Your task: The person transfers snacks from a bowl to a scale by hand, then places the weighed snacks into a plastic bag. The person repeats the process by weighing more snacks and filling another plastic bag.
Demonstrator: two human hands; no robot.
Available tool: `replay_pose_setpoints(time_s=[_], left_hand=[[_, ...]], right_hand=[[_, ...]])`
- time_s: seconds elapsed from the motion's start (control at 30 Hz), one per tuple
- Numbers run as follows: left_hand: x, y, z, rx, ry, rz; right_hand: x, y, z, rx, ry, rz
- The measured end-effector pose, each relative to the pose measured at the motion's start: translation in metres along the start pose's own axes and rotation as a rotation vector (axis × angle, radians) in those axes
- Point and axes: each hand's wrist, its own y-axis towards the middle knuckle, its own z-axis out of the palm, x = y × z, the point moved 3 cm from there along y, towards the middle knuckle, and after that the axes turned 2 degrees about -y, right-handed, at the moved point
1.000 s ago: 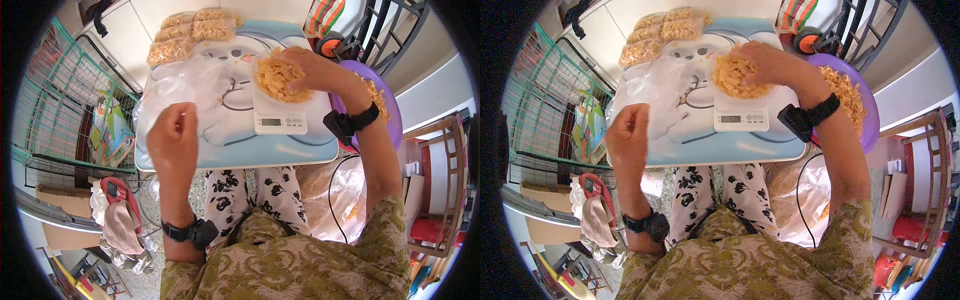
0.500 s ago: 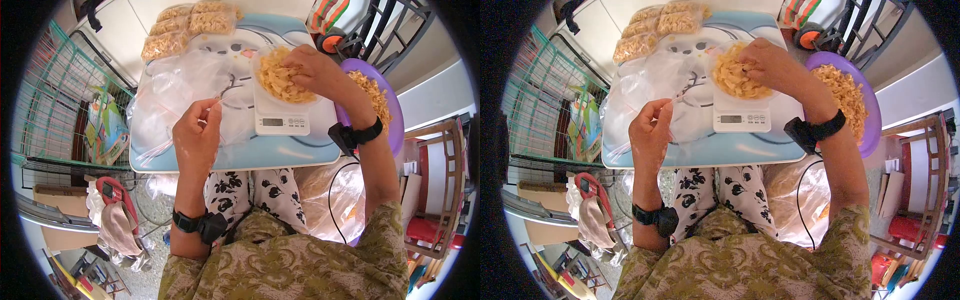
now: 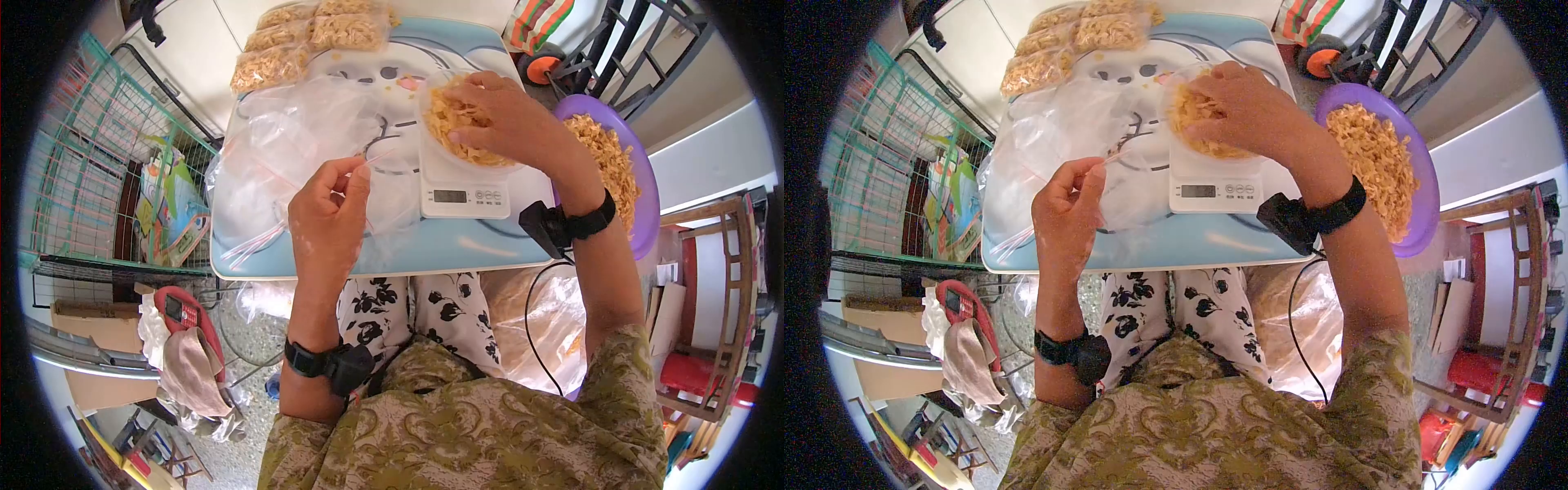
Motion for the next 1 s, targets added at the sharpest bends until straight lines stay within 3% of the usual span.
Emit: replay_pose_setpoints(time_s=[0.23,0.43,0.63,0.8,0.93,1.0], left_hand=[[0.001,0.001,0.000,0.010,-0.024,0.012],[0.003,-0.001,-0.001,0.030,-0.108,-0.026],[0.005,-0.001,0.001,0.042,-0.153,-0.014],[0.004,-0.003,0.002,0.039,-0.178,-0.035],[0.005,-0.003,0.001,0.045,-0.188,-0.021],[0.006,-0.003,0.001,0.045,-0.192,-0.009]], right_hand=[[-0.007,0.003,0.005,-0.023,0.062,0.024],[-0.013,0.000,0.005,-0.206,-0.019,-0.099],[-0.018,-0.005,-0.020,-0.249,0.195,0.059],[-0.034,-0.006,-0.023,-0.279,0.571,0.202],[-0.036,-0.009,-0.022,-0.245,0.606,0.291],[-0.036,-0.006,-0.013,-0.290,0.450,0.162]])
